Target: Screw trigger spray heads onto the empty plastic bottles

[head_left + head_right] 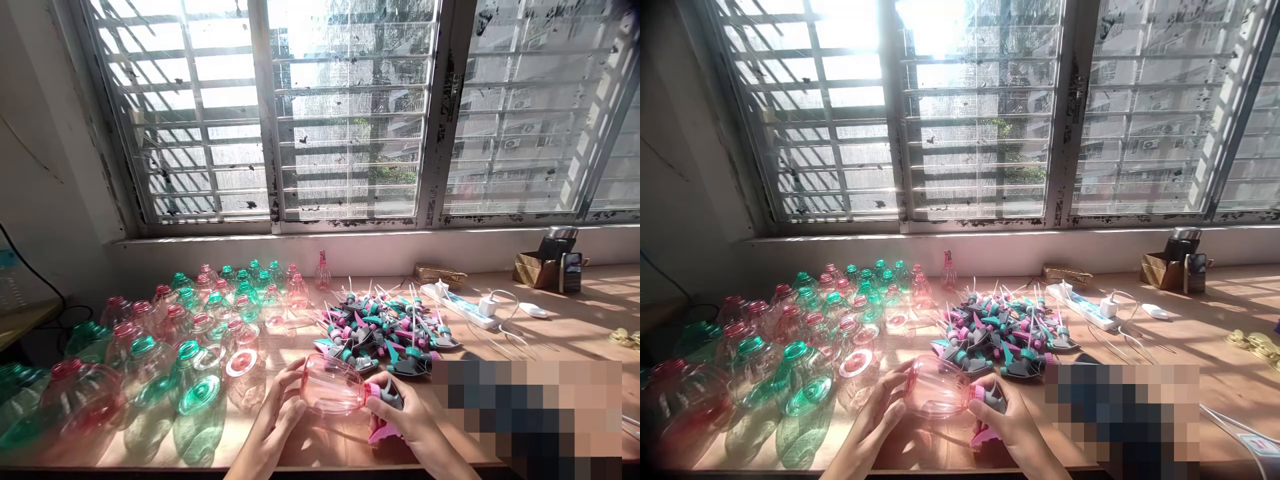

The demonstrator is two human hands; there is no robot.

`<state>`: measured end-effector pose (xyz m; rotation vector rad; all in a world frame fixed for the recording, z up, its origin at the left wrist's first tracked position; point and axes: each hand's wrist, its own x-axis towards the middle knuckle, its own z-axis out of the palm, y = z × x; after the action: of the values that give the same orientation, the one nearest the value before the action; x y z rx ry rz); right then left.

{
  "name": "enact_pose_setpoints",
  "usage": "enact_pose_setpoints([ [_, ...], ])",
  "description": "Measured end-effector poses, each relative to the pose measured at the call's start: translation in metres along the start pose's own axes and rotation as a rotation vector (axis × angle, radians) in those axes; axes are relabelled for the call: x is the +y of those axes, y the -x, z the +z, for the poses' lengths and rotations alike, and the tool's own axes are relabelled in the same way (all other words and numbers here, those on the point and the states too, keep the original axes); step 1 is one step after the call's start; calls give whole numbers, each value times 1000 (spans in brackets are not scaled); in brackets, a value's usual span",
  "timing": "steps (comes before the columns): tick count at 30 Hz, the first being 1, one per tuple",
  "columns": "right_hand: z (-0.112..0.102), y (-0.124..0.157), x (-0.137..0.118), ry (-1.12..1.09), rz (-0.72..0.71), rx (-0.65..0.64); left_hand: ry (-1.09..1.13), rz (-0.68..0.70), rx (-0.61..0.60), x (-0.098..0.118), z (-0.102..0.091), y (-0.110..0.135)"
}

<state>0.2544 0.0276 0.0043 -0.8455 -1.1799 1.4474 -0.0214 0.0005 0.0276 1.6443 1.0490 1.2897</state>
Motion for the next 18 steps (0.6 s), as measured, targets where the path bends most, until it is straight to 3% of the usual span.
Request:
enact_pose_setpoints([
  [3,2,2,-1,25,-18,-31,44,17,37,-9,-2,0],
  [8,0,2,1,74,-30,-29,99,-87,-147,-29,-2,0],
  [13,0,2,0,59,36,0,221,-111,-145,-23,7,5],
  [18,3,4,-4,6,54,-24,190,-93,-170,-21,6,9],
])
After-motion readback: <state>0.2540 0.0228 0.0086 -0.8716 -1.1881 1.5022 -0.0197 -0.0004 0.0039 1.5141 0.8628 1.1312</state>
